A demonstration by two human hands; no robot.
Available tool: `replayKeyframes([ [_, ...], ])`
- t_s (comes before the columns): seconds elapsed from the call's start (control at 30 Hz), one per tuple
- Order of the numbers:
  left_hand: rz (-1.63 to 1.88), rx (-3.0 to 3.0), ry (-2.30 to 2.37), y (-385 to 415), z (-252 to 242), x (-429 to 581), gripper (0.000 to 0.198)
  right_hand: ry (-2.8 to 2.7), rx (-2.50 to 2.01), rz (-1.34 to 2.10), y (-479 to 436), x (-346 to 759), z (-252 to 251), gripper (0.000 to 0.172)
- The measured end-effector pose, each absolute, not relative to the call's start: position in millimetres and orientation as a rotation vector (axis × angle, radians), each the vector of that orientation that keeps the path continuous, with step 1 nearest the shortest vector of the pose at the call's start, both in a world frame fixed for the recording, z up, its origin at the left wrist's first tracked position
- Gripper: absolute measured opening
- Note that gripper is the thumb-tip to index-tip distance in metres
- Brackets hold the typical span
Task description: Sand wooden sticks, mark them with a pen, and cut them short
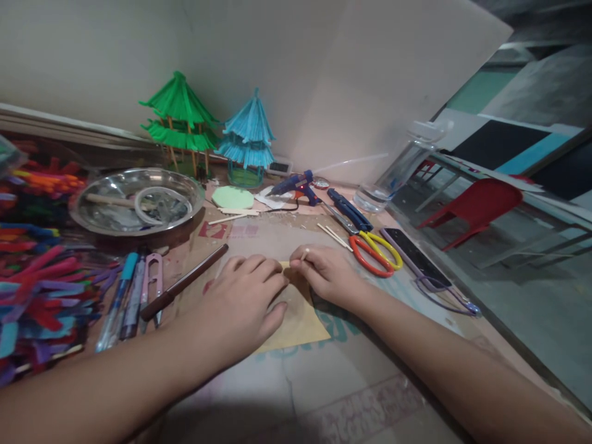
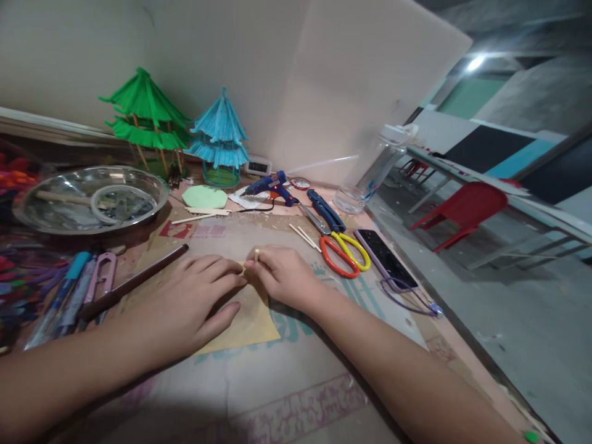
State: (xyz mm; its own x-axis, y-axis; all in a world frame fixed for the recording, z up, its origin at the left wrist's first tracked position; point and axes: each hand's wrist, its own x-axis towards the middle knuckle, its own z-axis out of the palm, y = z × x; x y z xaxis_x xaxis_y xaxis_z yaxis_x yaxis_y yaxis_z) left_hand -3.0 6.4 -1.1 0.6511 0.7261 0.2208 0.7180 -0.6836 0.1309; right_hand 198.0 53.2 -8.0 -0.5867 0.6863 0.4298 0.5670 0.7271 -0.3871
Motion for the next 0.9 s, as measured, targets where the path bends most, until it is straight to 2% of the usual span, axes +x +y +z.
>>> replayKeyframes([
  [0.57,0.312,2.877,1.255,9.9,2.9,0.1,0.035,-2.404,-0.978,0.242,57.3,200.0,-8.2,0.024],
  [0.9,0.353,2.895,1.254,8.8,3.8,-1.5,0.031,-2.405,-1.025,0.241,54.6,200.1,-5.1,0.024],
])
